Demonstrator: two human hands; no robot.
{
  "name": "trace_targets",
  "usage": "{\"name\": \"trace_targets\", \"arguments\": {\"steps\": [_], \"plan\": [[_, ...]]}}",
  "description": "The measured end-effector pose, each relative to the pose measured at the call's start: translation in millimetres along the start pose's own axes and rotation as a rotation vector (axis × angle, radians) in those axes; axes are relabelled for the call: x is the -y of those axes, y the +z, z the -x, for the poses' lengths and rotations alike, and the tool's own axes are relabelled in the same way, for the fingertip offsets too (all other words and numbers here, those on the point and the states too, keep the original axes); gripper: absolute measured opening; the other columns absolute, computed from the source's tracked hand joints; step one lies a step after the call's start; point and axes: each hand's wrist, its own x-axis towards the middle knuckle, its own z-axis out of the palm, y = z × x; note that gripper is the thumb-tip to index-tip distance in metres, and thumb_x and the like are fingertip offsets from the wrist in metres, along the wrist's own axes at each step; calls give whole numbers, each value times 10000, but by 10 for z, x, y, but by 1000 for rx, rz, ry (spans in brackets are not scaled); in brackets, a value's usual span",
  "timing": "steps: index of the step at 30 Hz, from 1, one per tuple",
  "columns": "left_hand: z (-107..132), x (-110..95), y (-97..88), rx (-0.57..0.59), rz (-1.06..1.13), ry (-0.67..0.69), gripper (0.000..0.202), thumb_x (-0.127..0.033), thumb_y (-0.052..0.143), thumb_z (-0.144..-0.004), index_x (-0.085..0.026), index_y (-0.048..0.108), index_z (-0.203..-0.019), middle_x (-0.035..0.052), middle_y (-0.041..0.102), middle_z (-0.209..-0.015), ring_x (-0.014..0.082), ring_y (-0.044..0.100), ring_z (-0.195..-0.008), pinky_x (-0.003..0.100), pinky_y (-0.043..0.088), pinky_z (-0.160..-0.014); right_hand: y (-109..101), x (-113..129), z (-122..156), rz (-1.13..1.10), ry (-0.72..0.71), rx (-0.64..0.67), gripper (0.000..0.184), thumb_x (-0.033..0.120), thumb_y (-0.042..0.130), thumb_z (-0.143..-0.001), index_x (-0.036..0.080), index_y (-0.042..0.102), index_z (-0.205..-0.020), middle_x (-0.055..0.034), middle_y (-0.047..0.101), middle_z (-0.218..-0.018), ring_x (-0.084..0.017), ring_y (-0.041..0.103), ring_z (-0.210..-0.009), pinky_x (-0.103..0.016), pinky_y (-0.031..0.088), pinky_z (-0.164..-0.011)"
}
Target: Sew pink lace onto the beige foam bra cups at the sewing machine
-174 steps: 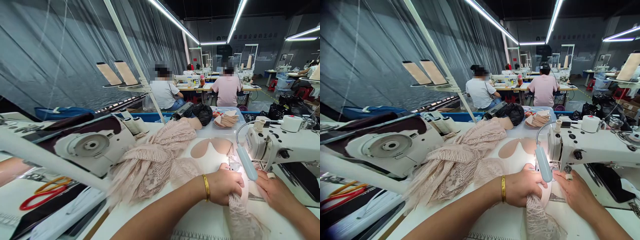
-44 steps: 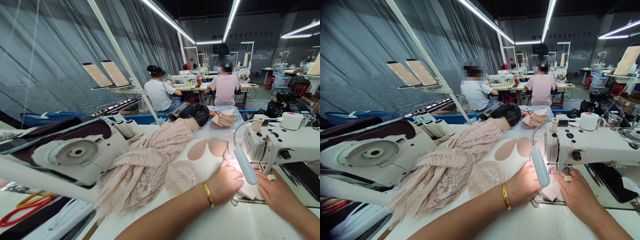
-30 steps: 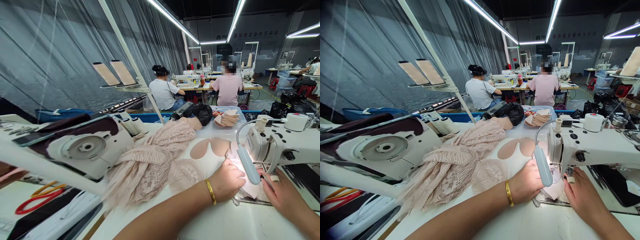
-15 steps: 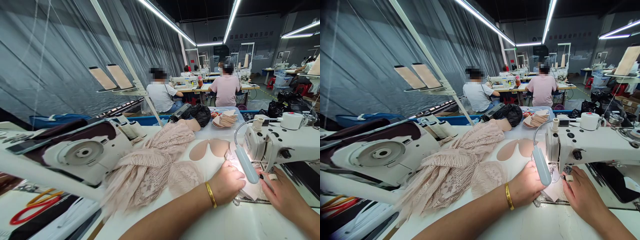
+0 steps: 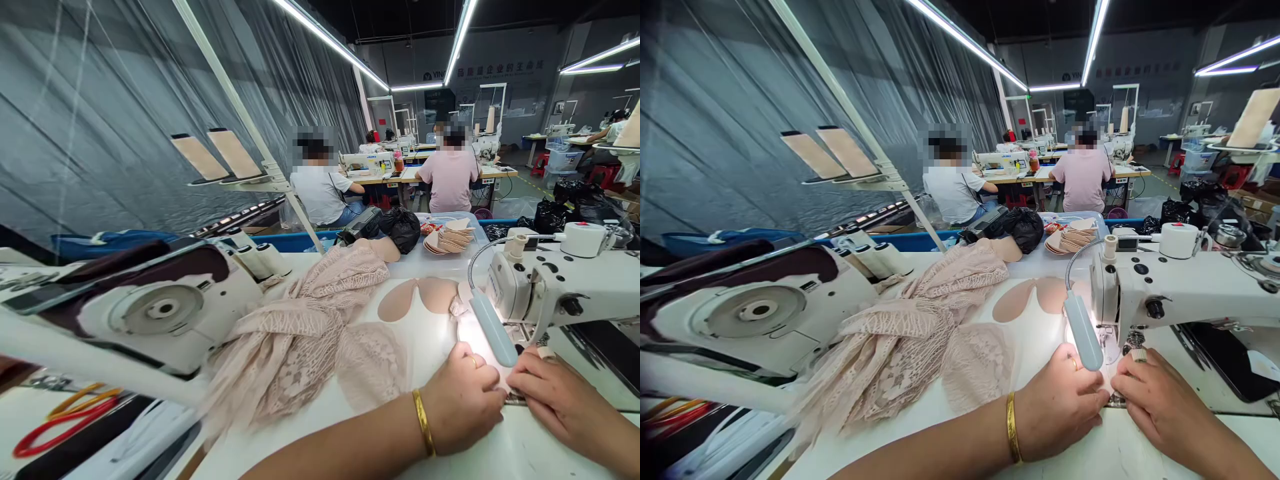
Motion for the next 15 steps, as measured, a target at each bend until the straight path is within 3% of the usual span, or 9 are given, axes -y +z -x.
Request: {"name": "trace_targets", "arguments": {"steps": [6,15], "plan": [[-34,109,21,-11,12,-21,138,-324,609,-951,-191,601,-915,14,639,-878,201,597,-812,422,407,-846,77,-50,-19,22,3,-86,274,148,418,-1038,308,588,-1182,-44,593,-1028,-238,577,-932,-367,467,-751],[-87,407,36,9,54,9,195,-335,605,-976,-191,686,-874,33,724,-995,209,615,-880,463,362,-954,155,-69,-120,110,98,-114,253,198,357,-1051,268,600,-1043,-71,653,-1076,-250,634,-878,-373,494,-679]]}}
